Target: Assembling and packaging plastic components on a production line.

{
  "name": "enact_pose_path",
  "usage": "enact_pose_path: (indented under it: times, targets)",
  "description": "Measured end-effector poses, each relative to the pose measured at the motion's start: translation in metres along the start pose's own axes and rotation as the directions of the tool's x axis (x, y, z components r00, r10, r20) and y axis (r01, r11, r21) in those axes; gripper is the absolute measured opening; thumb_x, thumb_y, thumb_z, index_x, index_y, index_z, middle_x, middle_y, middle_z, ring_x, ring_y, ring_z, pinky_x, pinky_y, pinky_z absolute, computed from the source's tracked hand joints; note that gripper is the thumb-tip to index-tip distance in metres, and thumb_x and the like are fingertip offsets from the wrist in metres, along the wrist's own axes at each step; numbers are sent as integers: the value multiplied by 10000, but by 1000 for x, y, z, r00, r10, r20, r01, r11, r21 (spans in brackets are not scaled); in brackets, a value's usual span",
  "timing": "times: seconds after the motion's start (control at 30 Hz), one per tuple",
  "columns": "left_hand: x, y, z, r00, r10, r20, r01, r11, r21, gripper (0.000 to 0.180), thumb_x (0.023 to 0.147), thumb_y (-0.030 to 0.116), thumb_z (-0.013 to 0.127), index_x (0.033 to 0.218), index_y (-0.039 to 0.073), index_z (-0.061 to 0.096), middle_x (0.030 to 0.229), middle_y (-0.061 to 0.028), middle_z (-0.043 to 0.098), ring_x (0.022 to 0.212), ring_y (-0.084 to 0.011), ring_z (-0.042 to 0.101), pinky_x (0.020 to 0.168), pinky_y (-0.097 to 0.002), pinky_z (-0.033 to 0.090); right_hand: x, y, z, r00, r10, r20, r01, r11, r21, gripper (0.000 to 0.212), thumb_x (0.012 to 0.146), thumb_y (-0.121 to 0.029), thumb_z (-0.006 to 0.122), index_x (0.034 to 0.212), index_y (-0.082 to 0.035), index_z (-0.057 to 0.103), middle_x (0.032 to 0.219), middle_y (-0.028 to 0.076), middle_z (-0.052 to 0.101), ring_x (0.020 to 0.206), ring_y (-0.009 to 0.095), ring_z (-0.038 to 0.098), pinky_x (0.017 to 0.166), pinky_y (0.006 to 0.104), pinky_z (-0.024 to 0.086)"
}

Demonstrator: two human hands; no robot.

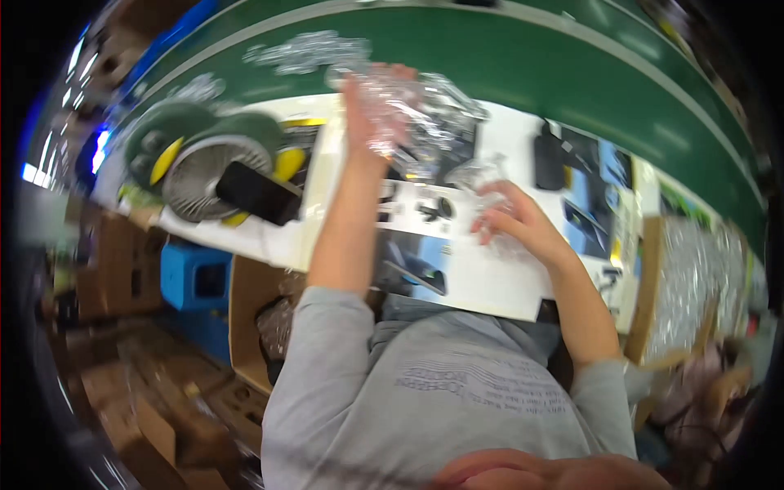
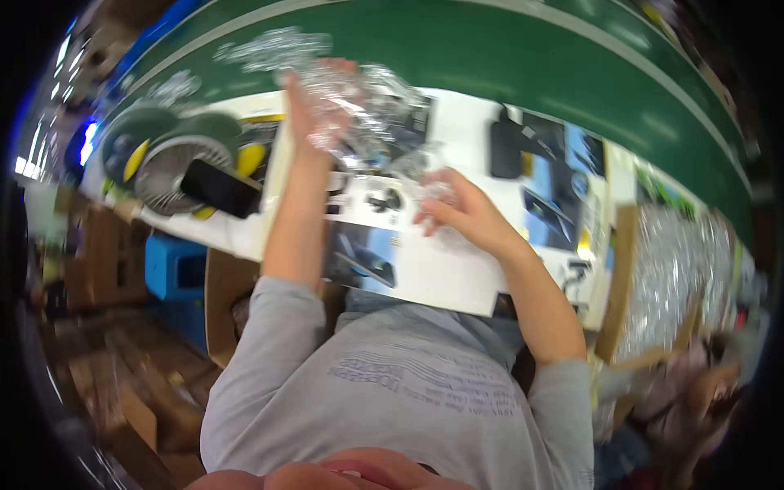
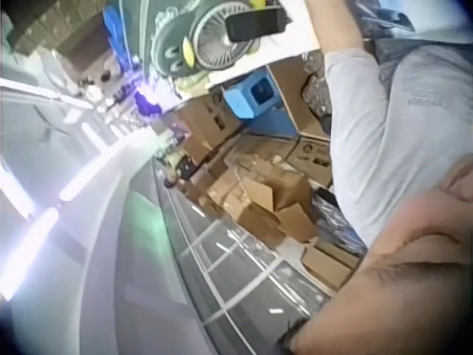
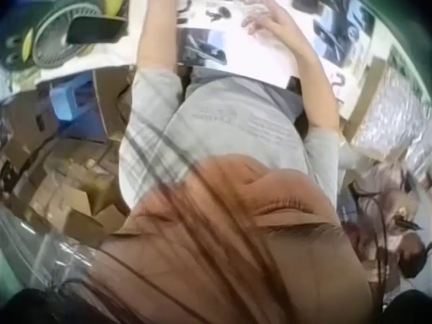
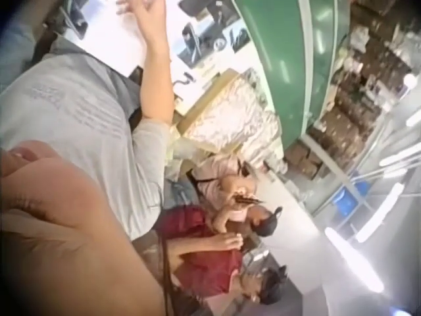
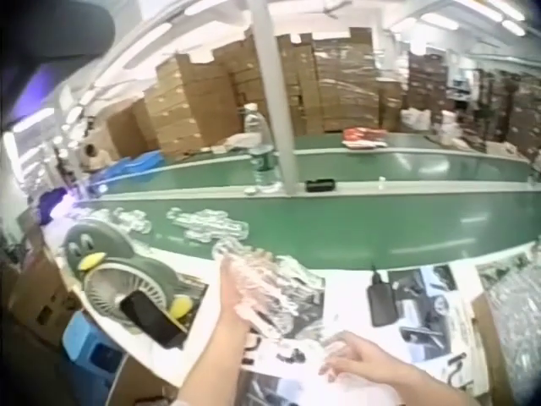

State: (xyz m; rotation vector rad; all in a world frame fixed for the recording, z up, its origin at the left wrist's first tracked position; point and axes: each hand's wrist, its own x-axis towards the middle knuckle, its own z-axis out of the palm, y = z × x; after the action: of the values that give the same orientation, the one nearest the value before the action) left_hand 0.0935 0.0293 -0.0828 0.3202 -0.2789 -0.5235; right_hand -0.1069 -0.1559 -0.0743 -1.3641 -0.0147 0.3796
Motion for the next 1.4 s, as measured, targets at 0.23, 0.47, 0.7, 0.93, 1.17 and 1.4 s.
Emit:
enact_pose_path:
  times: [0.23, 0.47, 0.7, 0.93, 1.17, 1.4]
  targets:
    - [-1, -18, 17, 996, -60, -60, 60, 998, -6, 488, 857, 477, 439, 1122, 67, 460, 1115, -140, 500, 1095, -320, 468, 898, -480, 404, -3, 1, -7, 995, 92, -34, -91, 994, 53, 321, 832, -250, 616, 996, -15, 472, 732, 83, 577, 576, 127, 569, 556, 259, 500]
    - [-5, -23, 18, 992, -122, 19, 122, 992, -7, 549, 832, 484, 485, 1168, 54, 426, 1130, -175, 473, 1109, -342, 448, 937, -491, 360, -5, 4, -6, 995, 88, -40, -87, 996, 22, 310, 837, -215, 594, 1040, -12, 478, 735, 78, 570, 610, 118, 569, 539, 260, 493]
    - [-10, -28, 19, 996, -91, -20, 92, 993, 69, 564, 819, 474, 513, 1175, 47, 424, 1134, -184, 481, 1110, -353, 452, 931, -501, 371, -4, 3, -3, 995, 103, -18, -102, 994, 41, 307, 833, -195, 600, 1047, -13, 477, 736, 69, 565, 612, 115, 567, 546, 261, 500]
    - [-7, -30, 23, 992, -124, 12, 124, 991, 51, 535, 822, 467, 506, 1168, 65, 434, 1119, -169, 496, 1094, -343, 471, 930, -500, 377, -6, -2, -3, 996, 78, -35, -77, 997, 23, 310, 824, -186, 616, 1039, -10, 477, 736, 70, 563, 603, 113, 567, 549, 263, 503]
    - [-21, -25, 55, 997, -57, 45, 47, 980, 192, 458, 838, 408, 506, 1147, 75, 447, 1105, -157, 530, 1055, -326, 514, 946, -515, 375, -14, -11, -5, 1000, 11, -26, -16, 983, -181, 409, 741, -187, 708, 1032, -16, 479, 770, 78, 575, 621, 107, 571, 553, 228, 467]
    - [-48, -30, 123, 954, 52, 296, -210, 819, 534, 550, 751, 318, 628, 1189, 74, 401, 1100, -187, 523, 1074, -330, 504, 947, -453, 382, -19, -1, -2, 925, -301, -230, 105, 787, -608, 673, 544, -211, 783, 1122, -15, 501, 967, 69, 612, 887, 172, 586, 791, 295, 448]
